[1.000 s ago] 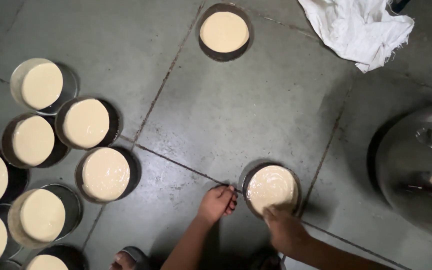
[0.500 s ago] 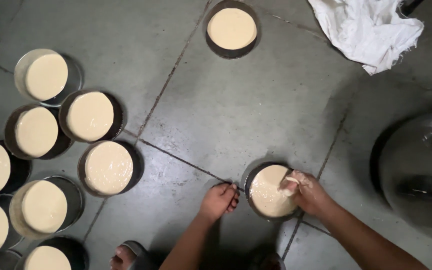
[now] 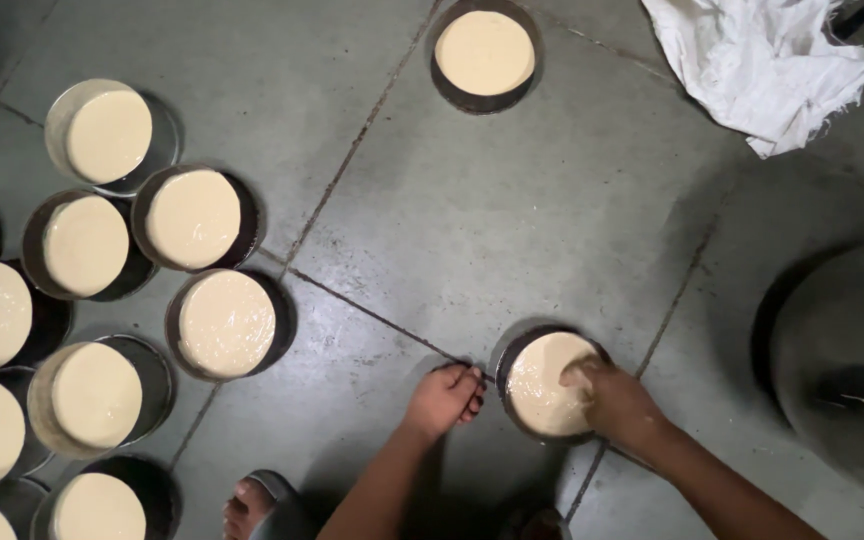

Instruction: The person kneads and presses dough flat inside round metal pans set on the tiled floor, working one pan at a time and moving finished pans aside into a growing group of filled pans. The person occasionally reaches into a large bucket of dough to reload their hand before pressing the next pan.

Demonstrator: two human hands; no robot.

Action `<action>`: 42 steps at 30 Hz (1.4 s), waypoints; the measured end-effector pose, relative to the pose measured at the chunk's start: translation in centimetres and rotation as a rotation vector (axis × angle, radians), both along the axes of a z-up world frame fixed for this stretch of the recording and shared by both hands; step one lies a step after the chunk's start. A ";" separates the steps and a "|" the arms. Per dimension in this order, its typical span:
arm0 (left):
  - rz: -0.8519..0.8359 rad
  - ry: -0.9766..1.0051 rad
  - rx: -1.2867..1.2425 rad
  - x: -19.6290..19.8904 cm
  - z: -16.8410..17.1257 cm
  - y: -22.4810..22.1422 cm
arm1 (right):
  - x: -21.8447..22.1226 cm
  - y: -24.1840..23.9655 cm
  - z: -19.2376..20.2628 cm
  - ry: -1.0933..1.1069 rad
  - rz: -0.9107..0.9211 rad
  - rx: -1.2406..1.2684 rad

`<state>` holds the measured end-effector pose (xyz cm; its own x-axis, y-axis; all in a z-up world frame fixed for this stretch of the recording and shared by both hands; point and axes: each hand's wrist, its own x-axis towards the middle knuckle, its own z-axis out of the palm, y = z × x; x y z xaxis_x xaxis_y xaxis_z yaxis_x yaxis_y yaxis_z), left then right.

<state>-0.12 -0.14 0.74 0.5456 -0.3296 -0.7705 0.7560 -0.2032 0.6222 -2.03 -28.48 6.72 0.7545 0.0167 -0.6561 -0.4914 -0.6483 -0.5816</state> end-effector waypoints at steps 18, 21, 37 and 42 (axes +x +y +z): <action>-0.006 0.013 0.025 0.0 0.2 0.0 | 0.0 2.9 0.1 0.030 0.655 -0.474; -0.015 -0.001 0.020 0.0 0.1 0.0 | -0.3 2.6 -0.7 -0.008 0.657 -0.479; -0.047 -0.014 0.002 -0.2 -0.9 0.3 | -2.8 -1.1 3.3 -0.752 0.770 -0.240; -0.056 -0.011 0.002 -0.1 -1.0 0.3 | -3.4 -0.9 4.6 -0.912 0.806 -0.275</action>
<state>-0.26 0.15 -0.29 0.5346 -0.3580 -0.7655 0.7368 -0.2462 0.6297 -5.44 -29.39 11.36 0.7745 0.6309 0.0457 0.6133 -0.7314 -0.2983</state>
